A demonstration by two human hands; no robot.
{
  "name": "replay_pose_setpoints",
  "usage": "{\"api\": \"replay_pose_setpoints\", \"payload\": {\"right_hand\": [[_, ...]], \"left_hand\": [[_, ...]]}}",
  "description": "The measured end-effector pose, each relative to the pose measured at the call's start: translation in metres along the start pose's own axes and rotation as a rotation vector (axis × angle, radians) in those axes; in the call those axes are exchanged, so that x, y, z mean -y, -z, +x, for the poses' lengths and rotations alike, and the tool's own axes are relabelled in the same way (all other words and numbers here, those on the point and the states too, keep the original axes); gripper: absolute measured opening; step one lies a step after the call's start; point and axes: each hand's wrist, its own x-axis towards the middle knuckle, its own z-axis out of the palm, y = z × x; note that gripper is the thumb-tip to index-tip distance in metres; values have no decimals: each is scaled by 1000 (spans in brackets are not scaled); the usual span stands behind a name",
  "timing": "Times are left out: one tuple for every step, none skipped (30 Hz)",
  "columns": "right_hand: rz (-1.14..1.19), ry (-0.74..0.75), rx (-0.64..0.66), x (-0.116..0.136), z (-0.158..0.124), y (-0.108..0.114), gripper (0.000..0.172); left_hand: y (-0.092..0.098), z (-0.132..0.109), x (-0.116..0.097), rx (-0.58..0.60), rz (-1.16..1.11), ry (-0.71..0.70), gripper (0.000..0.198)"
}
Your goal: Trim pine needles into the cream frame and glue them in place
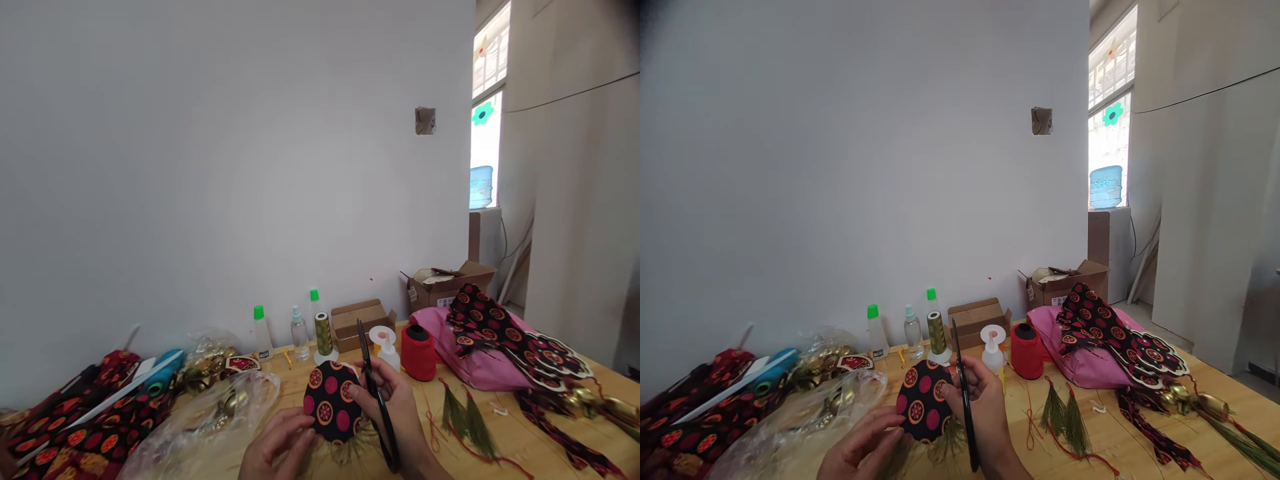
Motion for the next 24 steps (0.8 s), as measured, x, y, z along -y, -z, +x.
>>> {"api": "replay_pose_setpoints", "payload": {"right_hand": [[-16, 1, 1, 0, -1, -1, 33], [-27, 1, 1, 0, -2, -1, 33], [-32, -4, 0, 1, -2, -1, 32], [-29, -11, -1, 1, -3, -1, 33], [-22, -22, -3, 2, -4, -1, 34], [-13, -35, -2, 2, -4, -2, 35], [-3, -46, -2, 3, -5, -2, 36], [3, -55, 0, 3, -6, -2, 36], [4, -59, 1, 3, -6, -3, 36], [4, -58, 1, 4, -6, -3, 36], [0, -53, 1, 4, -7, -4, 36], [-4, -46, -5, 5, -6, -4, 36], [-5, -39, -13, 6, -6, -4, 36], [-3, -32, -23, 7, -5, -4, 35], [2, -28, -33, 7, -4, -3, 34], [11, -25, -43, 8, -2, -2, 34], [20, -24, -46, 8, -1, -1, 34], [28, -29, -40, 7, 0, 0, 34], [31, -36, -25, 6, 1, 1, 34], [24, -41, 1, 5, 1, 2, 35], [8, -46, 36, 3, 1, 2, 35], [-15, -49, 78, 1, 0, 1, 36], [-44, -50, 123, -1, 0, 0, 36], [-73, -56, 159, -3, -1, -1, 36]], "left_hand": [[2, 0, 1, -19, 65, -51, 12], [3, 1, 2, -34, 118, -94, 12], [4, 1, 3, -44, 165, -131, 11], [4, 2, 2, -53, 213, -163, 10], [5, 2, 2, -64, 262, -189, 10], [5, 2, 1, -68, 312, -209, 10], [4, 3, 0, -68, 360, -224, 10], [3, 3, -2, -68, 401, -231, 10], [1, 2, -3, -63, 434, -230, 11], [-1, 2, -4, -64, 452, -222, 12], [-4, 1, -5, -77, 447, -208, 14], [-6, 0, -5, -95, 419, -187, 17], [-8, 0, -6, -121, 367, -153, 20], [-9, -1, -5, -140, 301, -108, 24], [-9, -1, -4, -162, 225, -54, 26], [-7, -1, -3, -181, 159, 14, 27], [-3, 0, -2, -191, 100, 84, 27], [0, 1, -1, -230, 38, 149, 27], [4, 1, 0, -255, -27, 220, 30], [6, 2, 1, -242, -106, 277, 32], [7, 2, 1, -233, -196, 331, 34], [6, 2, 1, -214, -292, 374, 38], [3, 2, 0, -195, -381, 396, 42], [-1, 2, -1, -185, -458, 406, 45]]}}
